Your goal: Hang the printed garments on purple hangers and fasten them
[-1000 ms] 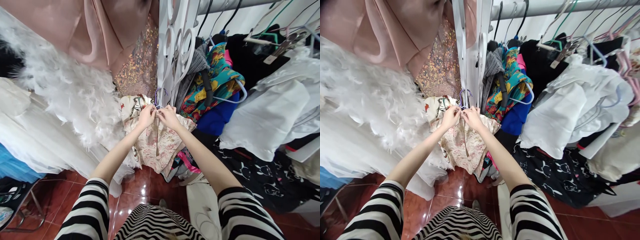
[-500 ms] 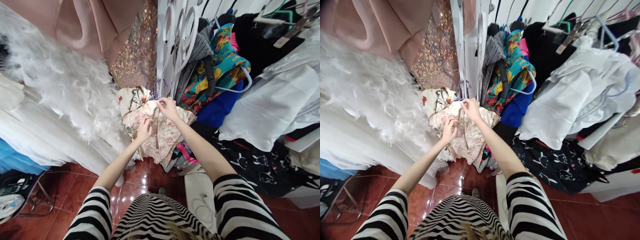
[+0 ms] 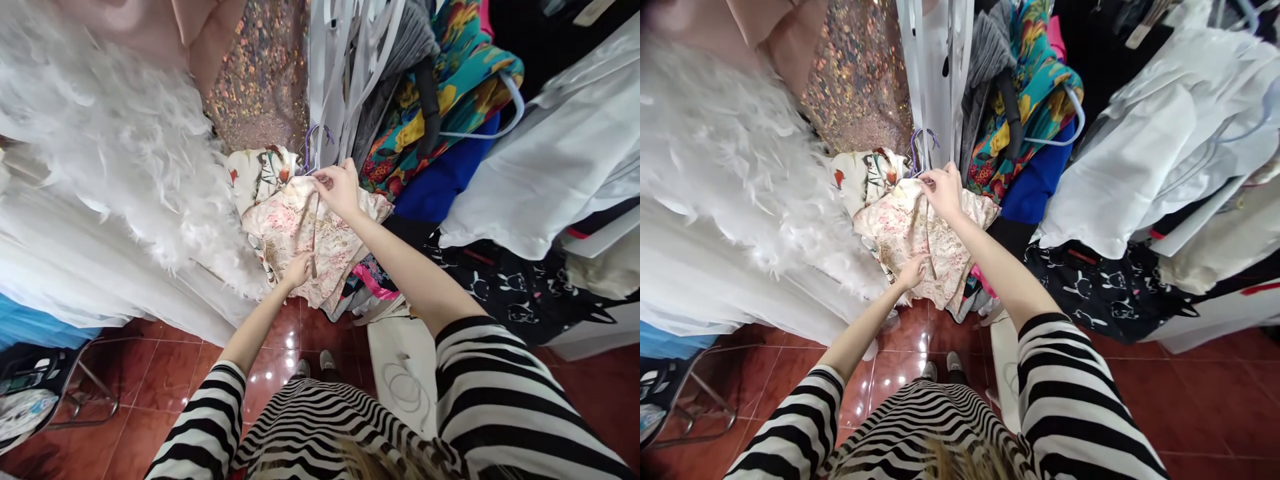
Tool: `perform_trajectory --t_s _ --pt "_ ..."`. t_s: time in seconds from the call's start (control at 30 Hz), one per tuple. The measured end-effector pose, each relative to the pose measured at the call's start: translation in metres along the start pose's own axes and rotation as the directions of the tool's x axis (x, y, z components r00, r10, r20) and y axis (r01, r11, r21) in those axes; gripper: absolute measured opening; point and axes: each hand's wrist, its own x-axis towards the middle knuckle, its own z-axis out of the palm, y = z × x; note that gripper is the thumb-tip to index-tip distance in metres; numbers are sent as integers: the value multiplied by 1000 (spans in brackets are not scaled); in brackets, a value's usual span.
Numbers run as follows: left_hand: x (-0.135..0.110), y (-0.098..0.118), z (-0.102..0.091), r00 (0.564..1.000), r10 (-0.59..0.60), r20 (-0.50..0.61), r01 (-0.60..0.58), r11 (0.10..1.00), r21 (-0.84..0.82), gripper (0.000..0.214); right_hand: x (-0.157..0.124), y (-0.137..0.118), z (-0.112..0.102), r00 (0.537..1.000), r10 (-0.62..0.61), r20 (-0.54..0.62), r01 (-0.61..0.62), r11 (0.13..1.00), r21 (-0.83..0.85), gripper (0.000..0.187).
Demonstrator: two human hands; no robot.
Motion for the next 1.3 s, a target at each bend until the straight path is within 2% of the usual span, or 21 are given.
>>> perform_trajectory --t_s 0.17,0.3,0.43,0.57,0.63,0.73,0.83,0.97,1.07,1.13,1.3 --pt "4 -3 9 997 -56 49 57 998 -28 51 1 2 0 998 -34 61 38 997 -63 21" --pt "6 -5 16 995 -100 28 103 988 -117 49 -20 -1 2 994 -104 40 106 993 -57 28" --pt "13 -9 23 987 -150 -49 137 968 -212 45 -59 -5 6 993 -121 -17 120 992 -42 38" --pt "22 -8 24 980 -180 -88 155 959 -238 39 -108 -7 14 999 -43 -30 42 999 -35 43" --pt "25 -2 21 978 -186 -98 166 969 -184 35 -135 -6 18 1000 10 -7 -10 1000 -27 44" --pt "24 13 14 975 -214 -59 213 977 -14 33 -177 -1 26 988 102 114 -99 995 -29 45" --pt "20 30 7 957 -287 40 271 934 233 35 -214 4 35 941 205 268 -194 979 -66 48" --pt "21 46 0 919 -356 171 226 830 511 42 -250 7 42 831 326 450 -284 945 -161 50" --pt "26 49 -2 914 -356 193 197 808 555 43 -267 8 45 732 413 542 -343 911 -230 52" --pt "30 48 -1 920 -348 180 197 807 557 43 -276 9 48 673 482 561 -398 875 -275 53" --pt "35 41 3 927 -350 133 242 831 502 43 -285 14 56 587 619 523 -569 774 -278 54"
